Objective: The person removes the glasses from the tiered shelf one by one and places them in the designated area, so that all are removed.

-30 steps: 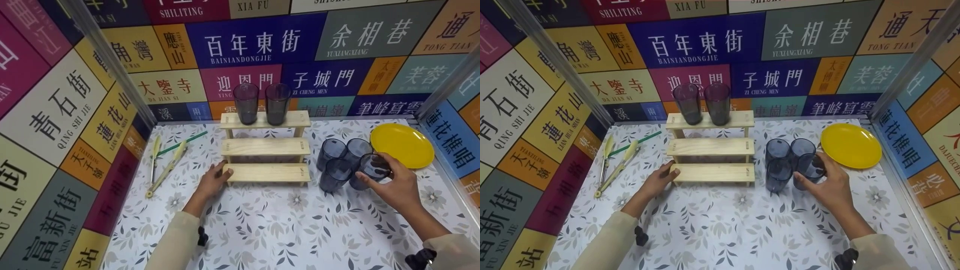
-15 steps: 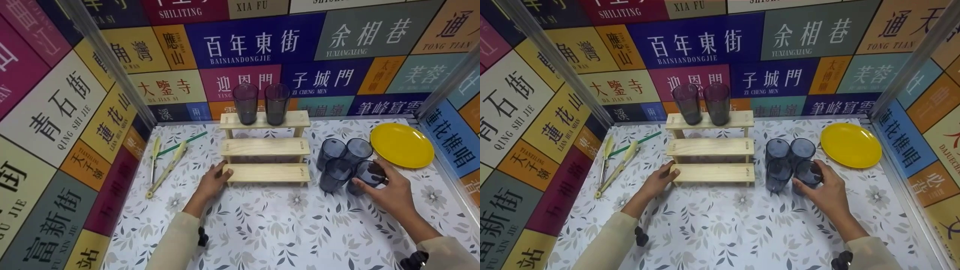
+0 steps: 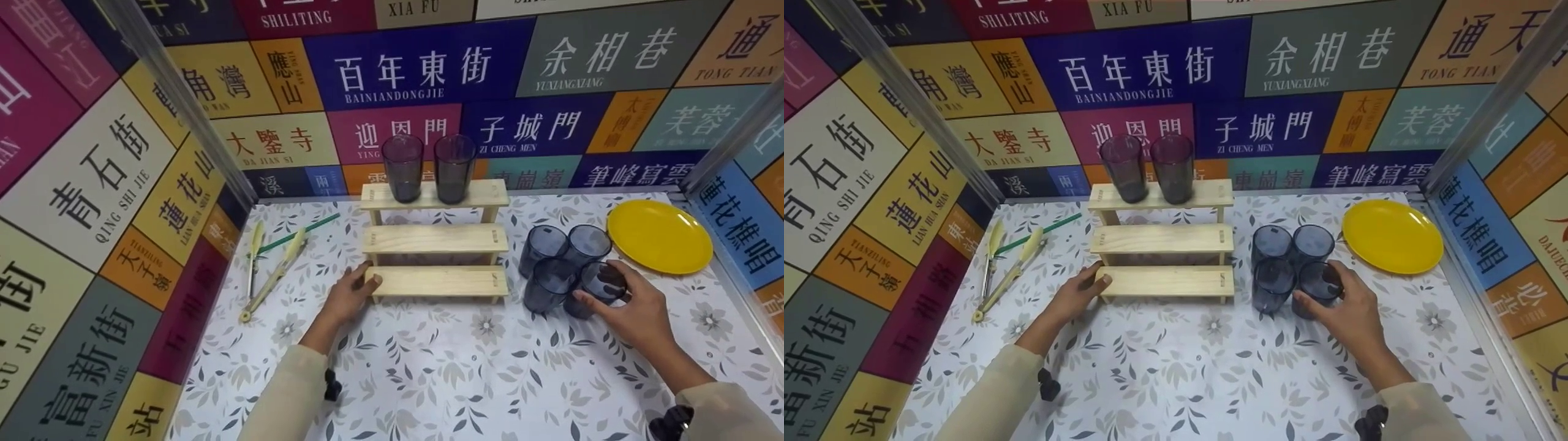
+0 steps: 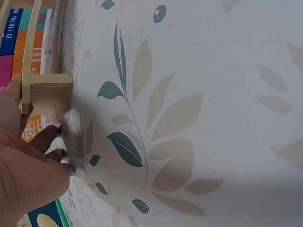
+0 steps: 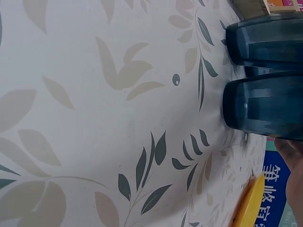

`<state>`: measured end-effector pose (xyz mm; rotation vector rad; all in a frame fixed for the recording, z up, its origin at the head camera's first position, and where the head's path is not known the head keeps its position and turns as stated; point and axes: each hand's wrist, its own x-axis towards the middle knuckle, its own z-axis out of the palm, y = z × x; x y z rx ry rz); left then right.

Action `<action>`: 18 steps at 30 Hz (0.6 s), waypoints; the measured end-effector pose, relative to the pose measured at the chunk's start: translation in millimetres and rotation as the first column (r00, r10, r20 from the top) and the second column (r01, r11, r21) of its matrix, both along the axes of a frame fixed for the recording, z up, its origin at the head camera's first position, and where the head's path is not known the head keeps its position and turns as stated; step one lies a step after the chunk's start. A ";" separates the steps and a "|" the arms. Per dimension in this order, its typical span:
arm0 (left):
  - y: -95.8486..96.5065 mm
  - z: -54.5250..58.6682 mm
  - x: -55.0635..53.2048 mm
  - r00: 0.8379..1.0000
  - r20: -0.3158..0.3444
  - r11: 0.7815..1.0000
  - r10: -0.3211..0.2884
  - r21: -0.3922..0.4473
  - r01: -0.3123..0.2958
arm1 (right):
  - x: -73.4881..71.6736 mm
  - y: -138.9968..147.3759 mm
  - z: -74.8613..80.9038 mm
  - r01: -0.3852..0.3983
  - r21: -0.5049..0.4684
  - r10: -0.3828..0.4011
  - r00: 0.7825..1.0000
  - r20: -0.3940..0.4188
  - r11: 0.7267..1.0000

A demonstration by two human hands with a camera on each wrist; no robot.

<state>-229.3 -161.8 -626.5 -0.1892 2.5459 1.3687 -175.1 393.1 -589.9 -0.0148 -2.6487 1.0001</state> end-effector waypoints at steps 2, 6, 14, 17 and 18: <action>0.1 -0.1 0.3 1.000 0.003 1.000 0.001 -0.004 -0.001 | -0.8 1.2 0.7 -0.014 -0.002 0.014 1.000 0.016 1.000; 0.4 0.1 0.1 1.000 0.012 1.000 0.003 -0.007 -0.002 | -2.6 3.5 2.7 -0.044 -0.020 0.045 0.997 0.064 0.999; 0.9 0.4 0.2 1.000 0.010 1.000 0.004 -0.003 -0.004 | -6.4 5.5 4.2 -0.085 -0.034 0.088 0.994 0.072 0.996; 1.1 1.2 0.5 1.000 0.019 1.000 0.011 -0.002 -0.011 | -8.1 5.7 4.9 -0.094 -0.030 0.096 0.993 0.068 0.995; 1.2 1.3 0.7 1.000 0.022 1.000 0.011 -0.003 -0.011 | -8.4 6.0 5.0 -0.095 -0.030 0.097 0.993 0.070 0.995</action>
